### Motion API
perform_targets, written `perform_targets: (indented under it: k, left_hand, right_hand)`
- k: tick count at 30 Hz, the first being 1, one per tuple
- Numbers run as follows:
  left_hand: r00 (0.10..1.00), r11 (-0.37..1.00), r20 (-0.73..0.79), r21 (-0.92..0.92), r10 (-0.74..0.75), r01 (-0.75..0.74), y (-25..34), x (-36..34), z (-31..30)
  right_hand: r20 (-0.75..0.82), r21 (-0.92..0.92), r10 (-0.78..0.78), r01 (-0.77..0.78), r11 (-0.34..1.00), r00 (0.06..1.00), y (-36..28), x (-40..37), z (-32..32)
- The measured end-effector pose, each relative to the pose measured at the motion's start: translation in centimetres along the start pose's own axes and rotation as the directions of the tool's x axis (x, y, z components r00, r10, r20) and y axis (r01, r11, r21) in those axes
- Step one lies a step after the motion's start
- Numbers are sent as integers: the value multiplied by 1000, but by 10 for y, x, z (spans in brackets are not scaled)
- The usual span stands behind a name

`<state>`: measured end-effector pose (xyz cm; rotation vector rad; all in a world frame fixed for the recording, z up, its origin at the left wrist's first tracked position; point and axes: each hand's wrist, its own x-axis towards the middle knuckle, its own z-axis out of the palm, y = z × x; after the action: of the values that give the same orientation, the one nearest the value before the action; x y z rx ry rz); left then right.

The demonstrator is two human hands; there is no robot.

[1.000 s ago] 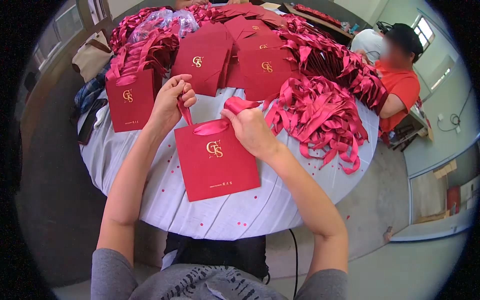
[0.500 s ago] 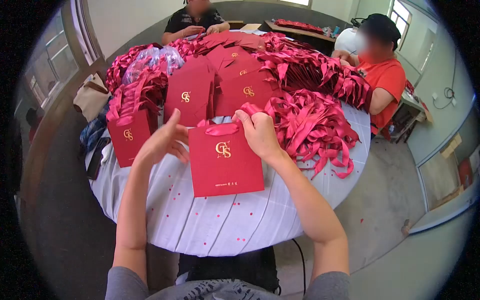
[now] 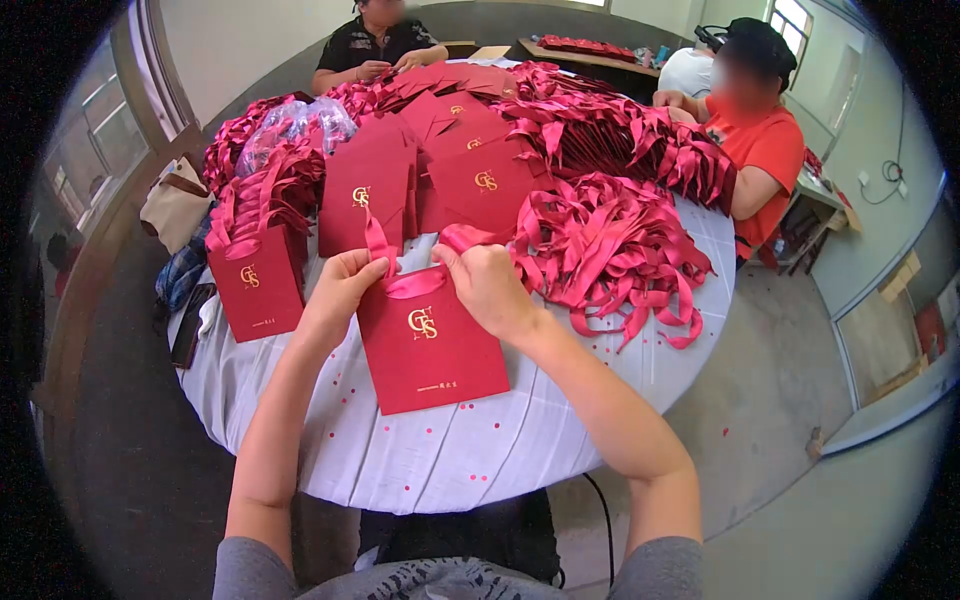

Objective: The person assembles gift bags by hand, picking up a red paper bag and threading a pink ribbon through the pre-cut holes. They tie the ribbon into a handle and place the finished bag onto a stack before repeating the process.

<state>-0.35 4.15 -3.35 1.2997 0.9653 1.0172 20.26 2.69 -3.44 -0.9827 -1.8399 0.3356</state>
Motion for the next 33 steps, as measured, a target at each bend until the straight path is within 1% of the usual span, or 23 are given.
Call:
perform_targets:
  k: [2,3,5,6,8,11,13,15,17,18,19,20,21,22,23,24,25,26,27,28,30,32,33]
  left_hand:
    - [970,970,-184,213,157,-117,-8,2,5]
    - [970,970,-184,212,158,-117,-13,5,4]
    - [905,834,-247,523,345,-176,-22,10,2]
    - [904,835,-252,523,346,-174,-17,6,6]
    - [870,761,-284,632,403,-147,1,-5,19]
    - [821,713,-274,668,501,-212,3,-8,23]
    - [799,710,-278,661,533,-244,6,-7,22]
    - [832,749,-242,604,498,-272,16,-7,14]
    - [811,697,-179,631,557,-340,32,-9,-2]
    - [766,657,-146,628,626,-417,42,-12,-12]
    - [740,651,-137,598,658,-468,58,-23,-19]
    - [730,624,-132,633,671,-459,67,-30,-32]
    - [740,643,-143,619,657,-451,69,-32,-50]
    - [659,597,-165,620,734,-509,80,-39,-57]
    - [649,552,-143,678,747,-486,92,-56,-65]
    - [640,582,-227,696,734,-421,88,-58,-85]
    - [592,532,-210,722,778,-443,92,-62,-98]
    - [610,560,-243,724,754,-403,92,-66,-113]
    - [580,595,-288,664,762,-453,90,-65,-124]
    - [609,652,-340,638,716,-410,93,-70,-129]
    - [544,621,-397,715,739,-322,67,-57,-166]
    - [583,600,-413,783,700,-165,39,-51,-197]
    - [593,592,-430,800,680,-99,24,-47,-209]
  right_hand:
    - [-11,-45,-47,46,998,999,-3,-2,2]
    - [-11,-46,-47,47,998,999,-4,-2,2]
    - [-30,-18,-76,76,997,997,-7,-2,3]
    - [-26,-16,-80,79,997,996,-7,-3,3]
    - [-52,-45,-92,90,995,994,-7,-4,5]
    - [-67,-68,-72,67,995,995,-9,-5,5]
    - [-73,-76,-102,96,992,992,-10,-2,2]
    - [-54,99,17,-11,995,998,-12,1,2]
    - [-12,219,97,-92,971,995,-19,9,1]
    - [12,300,114,-112,947,993,-25,14,2]
    - [30,353,64,-70,933,998,-35,22,4]
    - [41,406,16,-31,913,999,-48,31,5]
    - [68,442,27,-54,895,997,-60,40,8]
    - [75,432,-20,-14,902,997,-72,49,12]
    - [81,419,-68,28,907,994,-80,59,19]
    - [45,487,-99,65,871,994,-86,67,33]
    - [65,452,-122,79,888,990,-91,76,43]
    - [86,417,-142,94,904,986,-95,84,54]
    - [65,427,-158,116,897,985,-98,91,66]
    - [45,437,-174,137,889,984,-99,97,80]
    - [78,470,-162,108,876,984,-86,107,108]
    - [293,406,87,-206,891,952,-66,111,128]
    - [312,307,173,-272,912,934,-55,107,136]
